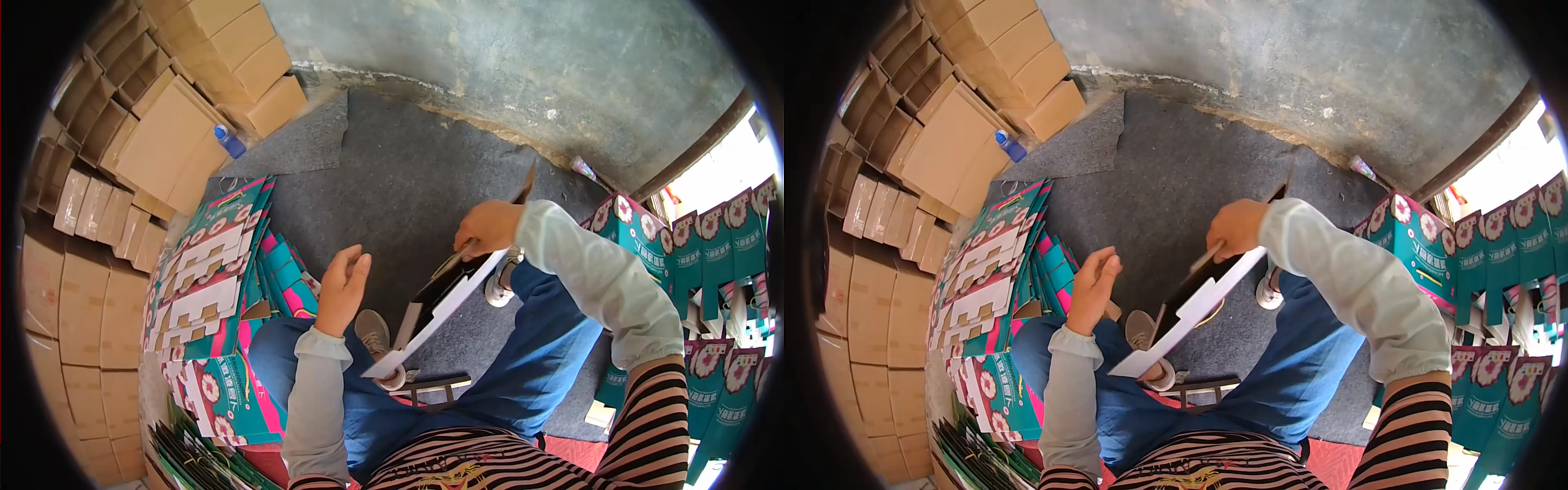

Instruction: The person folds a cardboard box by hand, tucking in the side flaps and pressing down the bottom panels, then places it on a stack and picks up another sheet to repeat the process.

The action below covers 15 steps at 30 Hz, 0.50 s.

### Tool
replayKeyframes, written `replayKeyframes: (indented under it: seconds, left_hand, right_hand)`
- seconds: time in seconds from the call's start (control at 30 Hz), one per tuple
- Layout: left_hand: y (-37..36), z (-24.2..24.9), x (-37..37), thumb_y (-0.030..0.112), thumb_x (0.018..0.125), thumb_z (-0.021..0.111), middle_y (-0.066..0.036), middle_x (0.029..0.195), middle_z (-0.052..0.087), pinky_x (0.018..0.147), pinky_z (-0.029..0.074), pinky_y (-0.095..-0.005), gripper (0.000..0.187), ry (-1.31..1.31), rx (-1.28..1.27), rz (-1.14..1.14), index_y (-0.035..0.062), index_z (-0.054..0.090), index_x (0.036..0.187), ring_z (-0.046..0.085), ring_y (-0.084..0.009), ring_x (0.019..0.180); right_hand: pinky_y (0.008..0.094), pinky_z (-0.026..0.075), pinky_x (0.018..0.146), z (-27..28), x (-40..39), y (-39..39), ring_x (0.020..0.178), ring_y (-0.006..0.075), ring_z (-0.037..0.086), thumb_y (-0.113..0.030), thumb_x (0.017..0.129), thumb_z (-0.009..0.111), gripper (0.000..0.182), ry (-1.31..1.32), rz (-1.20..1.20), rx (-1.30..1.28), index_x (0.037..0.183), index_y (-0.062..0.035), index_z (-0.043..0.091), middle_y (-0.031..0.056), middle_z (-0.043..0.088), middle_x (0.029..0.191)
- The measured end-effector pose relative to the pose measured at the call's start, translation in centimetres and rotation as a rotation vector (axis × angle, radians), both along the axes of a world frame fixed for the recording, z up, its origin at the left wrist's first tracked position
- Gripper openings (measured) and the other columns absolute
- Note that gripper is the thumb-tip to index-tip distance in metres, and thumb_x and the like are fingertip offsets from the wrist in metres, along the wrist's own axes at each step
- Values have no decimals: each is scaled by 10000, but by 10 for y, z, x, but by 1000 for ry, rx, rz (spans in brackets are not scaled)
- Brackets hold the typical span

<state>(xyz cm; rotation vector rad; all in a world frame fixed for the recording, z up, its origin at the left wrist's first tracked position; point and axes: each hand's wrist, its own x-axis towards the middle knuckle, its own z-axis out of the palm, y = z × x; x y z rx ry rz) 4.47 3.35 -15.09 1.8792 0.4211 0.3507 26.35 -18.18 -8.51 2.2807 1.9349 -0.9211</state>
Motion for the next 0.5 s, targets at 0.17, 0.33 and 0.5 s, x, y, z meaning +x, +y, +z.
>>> replayKeyframes:
  seconds: [0.17,0.33,0.5]
  left_hand:
    - [11,46,-9,222,929,565,-109,1111,590,786,474,-262,364,-264,-153,233,-23,523,1196,611,-164,923]
    - [19,67,-33,254,936,530,-115,1202,534,895,428,-321,390,-627,-25,747,2,483,1230,548,-184,1049]
    - [-37,45,-30,299,793,702,-200,1419,315,1057,281,-394,847,-253,-30,436,-54,233,1404,346,-291,1288]
  right_hand:
    - [443,489,747,15,4,32,846,364,627,-355,800,621,291,-160,74,-21,955,-119,694,147,668,858]
    - [449,485,746,62,14,27,857,372,622,-354,841,580,332,-195,-117,76,957,-59,677,187,658,857]
    - [414,488,704,65,-14,25,749,319,642,-378,858,561,384,89,-401,106,921,-9,648,179,646,772]
